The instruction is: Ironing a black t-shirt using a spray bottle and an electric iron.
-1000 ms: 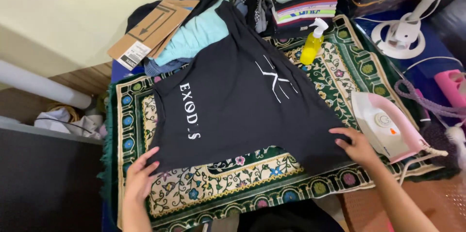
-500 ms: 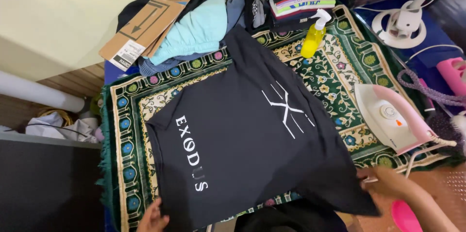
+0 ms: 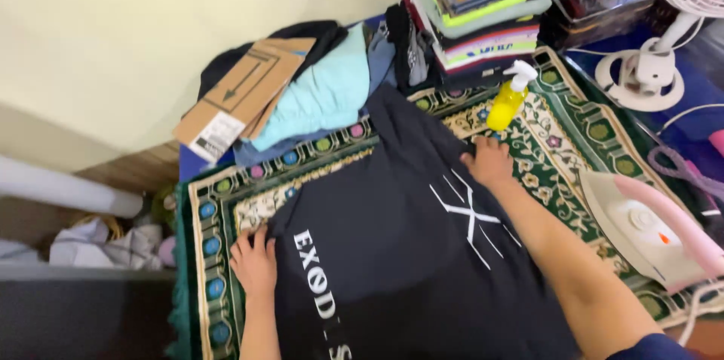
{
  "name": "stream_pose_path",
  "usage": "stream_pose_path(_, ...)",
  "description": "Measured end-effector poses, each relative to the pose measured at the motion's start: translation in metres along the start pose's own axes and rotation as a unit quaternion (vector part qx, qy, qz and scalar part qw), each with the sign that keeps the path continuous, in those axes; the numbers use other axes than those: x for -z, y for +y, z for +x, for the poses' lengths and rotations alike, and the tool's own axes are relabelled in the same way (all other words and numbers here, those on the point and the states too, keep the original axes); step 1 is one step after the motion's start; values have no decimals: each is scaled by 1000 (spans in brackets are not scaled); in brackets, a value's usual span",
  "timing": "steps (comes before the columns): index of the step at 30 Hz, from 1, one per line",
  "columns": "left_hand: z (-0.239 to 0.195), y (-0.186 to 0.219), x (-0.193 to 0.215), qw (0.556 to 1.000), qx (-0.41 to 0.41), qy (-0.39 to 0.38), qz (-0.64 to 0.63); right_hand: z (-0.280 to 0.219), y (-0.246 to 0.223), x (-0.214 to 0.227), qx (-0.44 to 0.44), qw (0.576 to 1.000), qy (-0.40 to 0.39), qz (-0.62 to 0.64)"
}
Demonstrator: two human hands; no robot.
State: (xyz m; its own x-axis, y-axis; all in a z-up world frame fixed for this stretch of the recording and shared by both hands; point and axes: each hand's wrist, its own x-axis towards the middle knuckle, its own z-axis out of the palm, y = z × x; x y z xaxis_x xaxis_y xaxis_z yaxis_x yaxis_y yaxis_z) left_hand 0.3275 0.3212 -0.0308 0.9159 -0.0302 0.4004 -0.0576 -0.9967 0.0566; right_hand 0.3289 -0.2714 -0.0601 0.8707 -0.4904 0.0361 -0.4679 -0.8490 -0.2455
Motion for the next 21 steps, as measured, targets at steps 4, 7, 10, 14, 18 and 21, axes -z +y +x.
stream_pose_path(4, 50, -2, 21, 997, 62, -26, -29, 11, -21, 9, 51, 997, 66, 2)
stream_pose_path(7, 60, -64, -68, 987, 143, -63, 25, 38, 4, -8, -32, 989, 125, -67)
stream_pose_path(10, 80, -53, -65, 992, 114, -61, -9, 43, -12, 5, 50, 980, 174, -77)
stream_pose_path(14, 101, -39, -47, 961, 99, -259, -17, 74, -60, 19, 78, 991, 107, -10)
stream_pose_path(18, 105, -82, -73, 981, -12, -149, -124, 112, -72, 1, 45, 993, 73, -81)
stream_pose_path(21, 114, -73, -63, 984, -5, -111, -143, 118, -62, -22, 58, 956, 254, -139)
